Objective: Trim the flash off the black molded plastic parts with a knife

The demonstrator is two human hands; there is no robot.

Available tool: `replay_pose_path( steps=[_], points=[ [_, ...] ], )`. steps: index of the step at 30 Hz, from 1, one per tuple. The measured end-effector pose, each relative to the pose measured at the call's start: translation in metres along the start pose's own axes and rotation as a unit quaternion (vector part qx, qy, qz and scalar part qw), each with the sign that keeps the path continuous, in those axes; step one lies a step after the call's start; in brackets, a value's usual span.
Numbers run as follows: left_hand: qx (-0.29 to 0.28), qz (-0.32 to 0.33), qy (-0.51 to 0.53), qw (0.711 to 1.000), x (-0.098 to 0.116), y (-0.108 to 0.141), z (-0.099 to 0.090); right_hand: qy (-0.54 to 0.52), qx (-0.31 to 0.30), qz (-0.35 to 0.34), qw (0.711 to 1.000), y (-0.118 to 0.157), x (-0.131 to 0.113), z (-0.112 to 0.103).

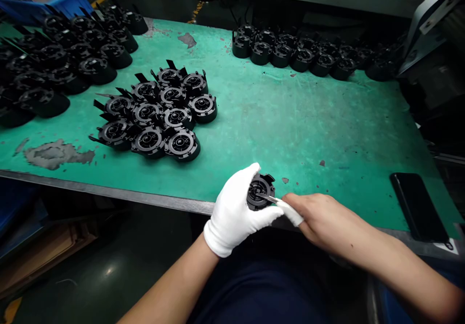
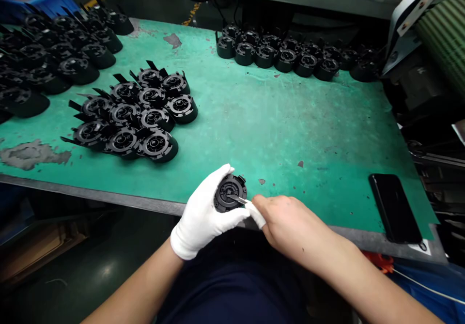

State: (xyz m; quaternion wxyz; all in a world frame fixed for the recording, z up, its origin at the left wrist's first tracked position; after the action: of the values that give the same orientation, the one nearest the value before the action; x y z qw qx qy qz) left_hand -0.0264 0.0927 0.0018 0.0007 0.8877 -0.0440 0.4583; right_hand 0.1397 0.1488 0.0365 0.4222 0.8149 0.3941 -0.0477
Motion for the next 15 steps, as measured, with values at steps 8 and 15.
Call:
replay_pose_path(
  steps=[8, 15],
  points=[
    [0.054, 0.064, 0.015, 0.996, 0.016, 0.009, -0.004, -0.106, 0.099, -0.002, 0.989, 0.026, 0.028, -0.012],
    [0.078, 0.048, 0.019, 0.996, 0.016, 0.01, -0.001, -0.046, 0.176, -0.048, 0.982, 0.029, 0.041, 0.0]
  ],
)
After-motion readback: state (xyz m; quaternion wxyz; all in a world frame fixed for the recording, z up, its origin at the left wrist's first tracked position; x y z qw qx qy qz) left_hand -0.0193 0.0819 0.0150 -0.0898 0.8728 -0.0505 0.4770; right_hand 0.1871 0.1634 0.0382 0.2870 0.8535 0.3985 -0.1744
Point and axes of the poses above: each hand's wrist, its own y-axis away from the middle knuckle, its own z-axis out of the palm, x = y × z, the point moved 5 cm from there along -y, towards the middle knuckle, and after that the axes turned 14 degrees about -x, right-handed, at the moved point
